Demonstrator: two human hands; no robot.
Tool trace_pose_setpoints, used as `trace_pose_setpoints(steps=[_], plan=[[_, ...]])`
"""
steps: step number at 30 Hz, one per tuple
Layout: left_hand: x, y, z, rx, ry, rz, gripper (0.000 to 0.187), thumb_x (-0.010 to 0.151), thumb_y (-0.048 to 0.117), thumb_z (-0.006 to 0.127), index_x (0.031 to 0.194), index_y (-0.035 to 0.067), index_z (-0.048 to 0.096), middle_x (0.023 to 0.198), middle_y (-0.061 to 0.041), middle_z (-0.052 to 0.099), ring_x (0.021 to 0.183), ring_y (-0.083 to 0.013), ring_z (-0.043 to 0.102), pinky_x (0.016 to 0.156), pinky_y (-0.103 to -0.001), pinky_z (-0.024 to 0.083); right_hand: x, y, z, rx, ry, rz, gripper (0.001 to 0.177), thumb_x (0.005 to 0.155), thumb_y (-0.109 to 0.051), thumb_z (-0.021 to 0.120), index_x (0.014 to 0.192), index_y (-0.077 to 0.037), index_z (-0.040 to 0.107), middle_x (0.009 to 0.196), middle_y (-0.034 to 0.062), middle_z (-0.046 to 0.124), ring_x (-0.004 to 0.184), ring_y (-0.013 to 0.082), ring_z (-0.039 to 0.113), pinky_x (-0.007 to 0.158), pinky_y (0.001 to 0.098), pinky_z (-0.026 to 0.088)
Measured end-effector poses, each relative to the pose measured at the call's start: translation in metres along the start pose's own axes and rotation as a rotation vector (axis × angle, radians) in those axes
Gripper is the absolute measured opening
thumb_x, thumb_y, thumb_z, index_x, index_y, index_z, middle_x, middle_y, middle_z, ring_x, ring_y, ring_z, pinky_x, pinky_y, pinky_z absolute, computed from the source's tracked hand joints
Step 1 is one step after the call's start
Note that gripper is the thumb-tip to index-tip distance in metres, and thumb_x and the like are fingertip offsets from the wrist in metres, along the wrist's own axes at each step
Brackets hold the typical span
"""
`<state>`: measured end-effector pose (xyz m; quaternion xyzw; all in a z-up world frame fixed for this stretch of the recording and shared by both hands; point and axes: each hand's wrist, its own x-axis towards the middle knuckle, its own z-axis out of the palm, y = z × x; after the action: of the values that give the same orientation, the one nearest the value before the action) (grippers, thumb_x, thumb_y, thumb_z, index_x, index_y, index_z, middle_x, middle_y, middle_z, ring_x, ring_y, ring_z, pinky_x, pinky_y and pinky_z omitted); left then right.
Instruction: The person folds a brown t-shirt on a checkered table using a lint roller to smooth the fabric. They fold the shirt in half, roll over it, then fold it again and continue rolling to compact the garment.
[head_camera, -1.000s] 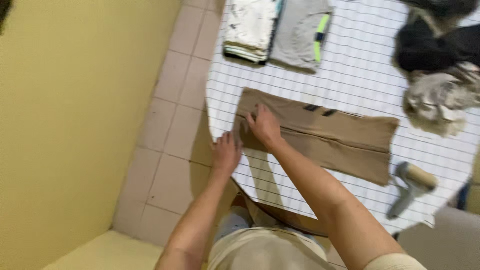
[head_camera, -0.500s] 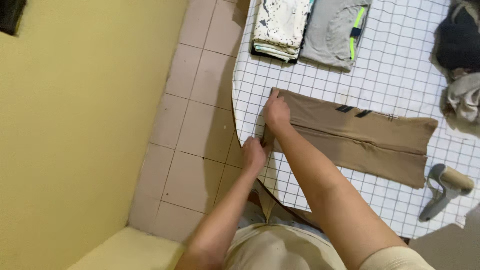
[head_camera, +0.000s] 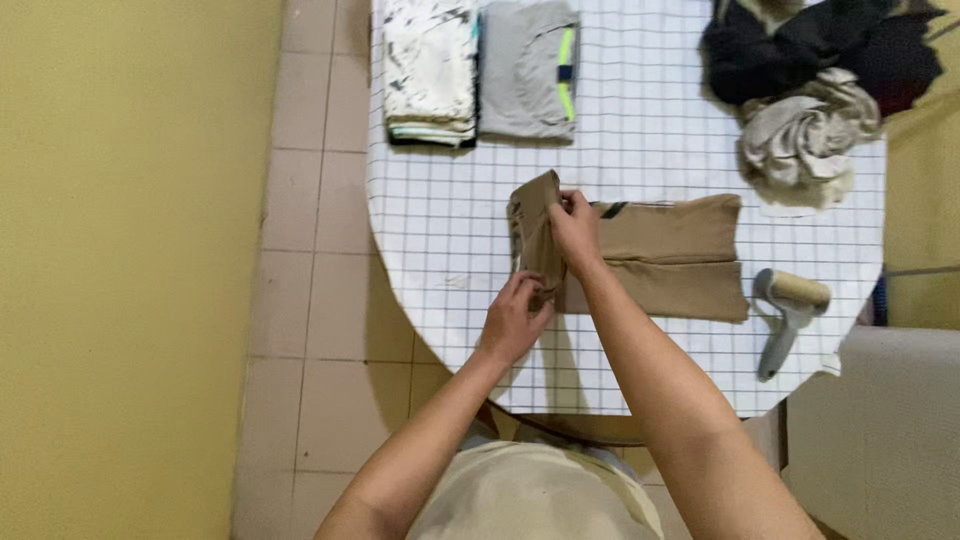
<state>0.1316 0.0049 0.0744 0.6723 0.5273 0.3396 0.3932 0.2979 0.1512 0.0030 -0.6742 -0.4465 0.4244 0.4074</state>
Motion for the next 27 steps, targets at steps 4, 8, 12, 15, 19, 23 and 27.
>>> trace_pose_setpoints(steps=[4,8,12,15,19,23,27], plan=[[0.009,-0.018,0.054,0.286,-0.135,0.087,0.03,0.093,0.025,0.072,0.11,0.001,0.066,0.127,-0.018,0.059,0.121,-0.0372,0.057,0.107,-0.052,0.042,0.0,0.036,-0.052,-0.048,-0.033,0.153,0.036,0.095,-0.021,0.061,0.124,0.0,0.062,0.104,0.0083,0.069,0.083,0.0195,0.065,0.072,0.0365,0.054],[-0.001,-0.033,0.083,0.467,-0.117,0.152,0.033,0.087,0.025,0.073,0.111,0.004,0.067,0.129,-0.016,0.058,0.129,-0.0365,0.05,0.115,-0.055,0.036,-0.006,0.053,-0.085,-0.201,-0.056,0.184,0.038,0.094,-0.021,0.061,0.128,-0.004,0.062,0.111,0.0099,0.071,0.093,0.018,0.07,0.079,0.0352,0.058],[-0.009,-0.035,0.094,0.509,-0.128,0.117,0.047,0.09,0.031,0.07,0.127,0.005,0.06,0.141,-0.017,0.05,0.139,-0.0363,0.041,0.121,-0.057,0.027,-0.018,0.054,-0.095,-0.174,-0.125,0.077,0.04,0.094,-0.02,0.06,0.131,-0.006,0.063,0.115,0.0139,0.073,0.097,0.028,0.07,0.082,0.0422,0.057],[-0.006,-0.034,0.095,0.597,-0.085,0.086,0.065,0.094,0.038,0.062,0.148,0.006,0.045,0.159,-0.02,0.032,0.15,-0.038,0.024,0.123,-0.058,0.015,-0.028,0.045,-0.094,-0.498,-0.223,-0.282,0.044,0.093,-0.022,0.061,0.135,-0.01,0.062,0.128,0.0141,0.068,0.116,0.0326,0.065,0.1,0.0443,0.051],[-0.004,-0.026,0.103,0.786,-0.151,0.013,0.069,0.103,0.043,0.045,0.161,0.011,0.028,0.171,-0.017,0.01,0.156,-0.0371,0.004,0.123,-0.059,0.004,-0.053,0.034,-0.099,-0.959,-0.438,-0.526,0.049,0.093,-0.026,0.058,0.14,-0.014,0.057,0.152,0.0143,0.048,0.131,0.0393,0.047,0.104,0.0593,0.038],[0.008,-0.017,0.11,0.747,-0.337,-0.213,0.067,0.101,0.044,0.041,0.161,0.019,0.026,0.171,-0.015,0.004,0.157,-0.0371,-0.001,0.122,-0.064,0.0,-0.071,0.027,-0.113,-1.022,-0.387,-0.495,0.058,0.093,-0.032,0.059,0.146,-0.01,0.05,0.154,0.0138,0.044,0.138,0.0369,0.043,0.105,0.0604,0.037],[0.015,-0.01,0.119,0.738,-0.244,-0.109,0.067,0.104,0.043,0.041,0.163,0.016,0.026,0.172,-0.016,0.004,0.159,-0.0366,0.0,0.123,-0.066,0.0,-0.086,0.034,-0.148,-0.877,-0.319,-0.49,0.046,0.095,-0.029,0.06,0.139,-0.014,0.059,0.149,0.0129,0.051,0.136,0.0374,0.045,0.108,0.0576,0.037]])
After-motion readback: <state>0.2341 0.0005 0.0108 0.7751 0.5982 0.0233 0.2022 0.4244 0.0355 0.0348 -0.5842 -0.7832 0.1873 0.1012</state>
